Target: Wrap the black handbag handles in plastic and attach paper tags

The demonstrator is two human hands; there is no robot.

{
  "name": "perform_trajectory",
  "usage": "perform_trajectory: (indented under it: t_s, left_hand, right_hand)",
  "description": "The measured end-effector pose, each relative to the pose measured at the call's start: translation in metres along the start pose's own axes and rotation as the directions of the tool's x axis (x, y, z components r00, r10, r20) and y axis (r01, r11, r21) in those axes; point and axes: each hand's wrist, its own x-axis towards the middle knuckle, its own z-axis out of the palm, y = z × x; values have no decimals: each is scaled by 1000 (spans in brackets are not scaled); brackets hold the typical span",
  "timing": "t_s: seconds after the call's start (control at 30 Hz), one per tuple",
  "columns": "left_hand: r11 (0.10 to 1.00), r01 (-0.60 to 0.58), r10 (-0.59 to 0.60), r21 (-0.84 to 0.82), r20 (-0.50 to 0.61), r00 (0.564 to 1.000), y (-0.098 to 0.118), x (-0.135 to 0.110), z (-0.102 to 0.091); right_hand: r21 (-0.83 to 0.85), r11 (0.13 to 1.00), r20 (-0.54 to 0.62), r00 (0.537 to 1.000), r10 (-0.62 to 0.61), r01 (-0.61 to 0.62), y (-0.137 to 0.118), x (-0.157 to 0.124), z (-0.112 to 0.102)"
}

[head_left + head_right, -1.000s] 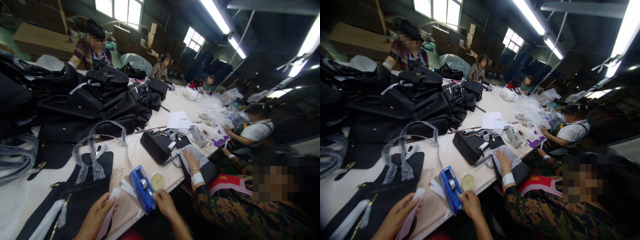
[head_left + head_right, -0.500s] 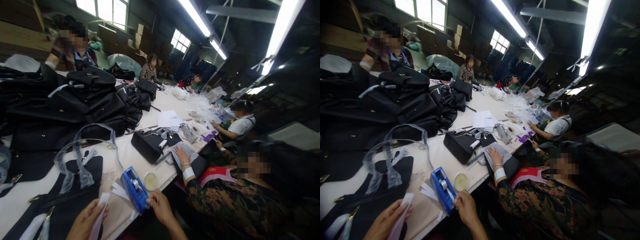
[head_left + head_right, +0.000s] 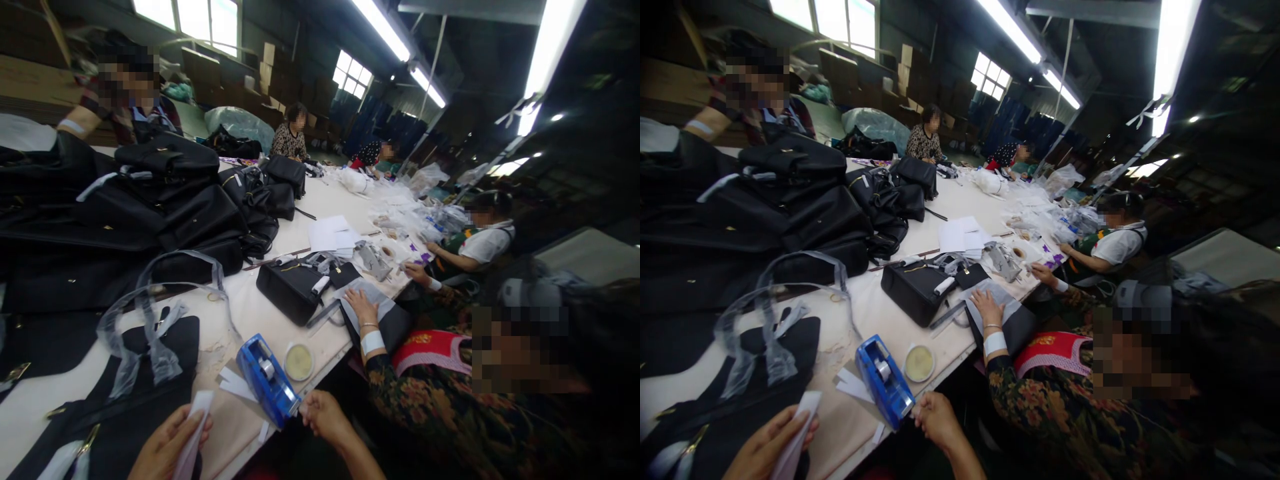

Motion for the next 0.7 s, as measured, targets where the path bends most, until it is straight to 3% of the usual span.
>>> perform_trajectory:
  t_s: [0.3, 0.43, 0.7]
  left_hand:
    - [1000, 2, -2, -9, 20, 1000, 2, 0, 3]
    - [999, 33, -34, -40, -35, 999, 8, -5, 5]
    - [990, -101, 105, -100, 31, 994, 13, -10, 10]
  right_hand:
    - [24, 1000, 4, 1000, 4, -4, 4, 6, -2]
    - [-17, 1000, 3, 1000, -25, 25, 0, 4, -5]
    - [-181, 958, 60, 975, -216, 223, -4, -3, -10]
